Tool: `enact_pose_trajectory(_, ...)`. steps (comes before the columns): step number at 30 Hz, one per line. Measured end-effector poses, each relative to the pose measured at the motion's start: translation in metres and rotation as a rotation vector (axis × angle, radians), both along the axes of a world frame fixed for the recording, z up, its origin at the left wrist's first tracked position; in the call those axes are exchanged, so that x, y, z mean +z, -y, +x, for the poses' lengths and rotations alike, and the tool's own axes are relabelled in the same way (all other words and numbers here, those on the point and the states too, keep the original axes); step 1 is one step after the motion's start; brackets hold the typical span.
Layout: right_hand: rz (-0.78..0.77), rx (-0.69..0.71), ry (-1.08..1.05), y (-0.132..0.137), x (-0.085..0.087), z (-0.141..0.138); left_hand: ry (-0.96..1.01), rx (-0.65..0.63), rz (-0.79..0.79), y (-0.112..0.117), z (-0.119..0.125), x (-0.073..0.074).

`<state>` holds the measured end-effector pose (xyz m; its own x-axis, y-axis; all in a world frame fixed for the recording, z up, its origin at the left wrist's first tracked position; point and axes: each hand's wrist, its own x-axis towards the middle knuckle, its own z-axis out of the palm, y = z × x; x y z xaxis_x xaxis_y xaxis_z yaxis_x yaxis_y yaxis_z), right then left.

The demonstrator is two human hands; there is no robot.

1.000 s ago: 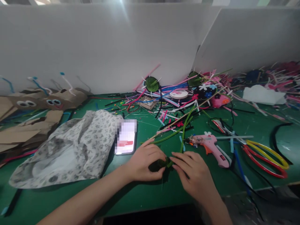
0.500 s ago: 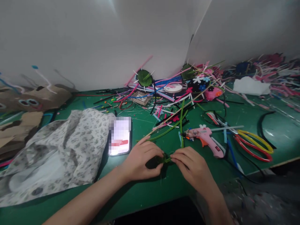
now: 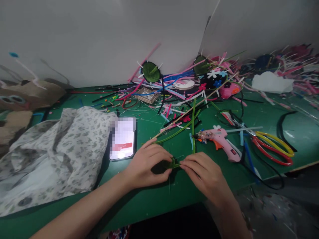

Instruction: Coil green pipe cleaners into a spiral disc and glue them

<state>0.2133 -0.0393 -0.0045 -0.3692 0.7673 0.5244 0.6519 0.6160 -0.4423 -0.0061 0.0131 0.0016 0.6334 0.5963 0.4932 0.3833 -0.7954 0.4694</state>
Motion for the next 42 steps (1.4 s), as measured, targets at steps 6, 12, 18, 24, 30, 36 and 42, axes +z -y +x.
enact_pose_trajectory(6, 0.025, 0.01, 0.024, -0.0014, -0.0006, -0.0002, 0.003, 0.007, -0.003, -0.0005, 0.0011, -0.0004)
enact_pose_trajectory(12, 0.039, 0.022, 0.062, -0.0019, -0.0013, -0.0008, 0.016, 0.02, -0.013, 0.0006, 0.0027, -0.002)
enact_pose_trajectory(18, 0.065, 0.011, 0.072, -0.0009, -0.0023, -0.0009, 0.029, 0.036, -0.001, 0.0013, 0.0029, -0.0018)
enact_pose_trajectory(24, 0.078, 0.012, 0.042, -0.0007, -0.0038, -0.0008, 0.02, 0.035, 0.018, 0.0007, 0.0036, -0.0001)
enact_pose_trajectory(30, 0.105, 0.018, 0.058, -0.0006, -0.0029, 0.0004, 0.023, 0.05, 0.029, 0.0023, 0.005, -0.0003)
enact_pose_trajectory(36, 0.122, 0.029, 0.089, 0.0003, -0.0042, 0.0011, 0.03, 0.068, 0.03, 0.0041, 0.0059, 0.0001)
enact_pose_trajectory(42, 0.133, 0.034, 0.076, 0.0013, -0.0038, 0.0014, 0.025, 0.065, 0.025, 0.0038, 0.0054, 0.0003)
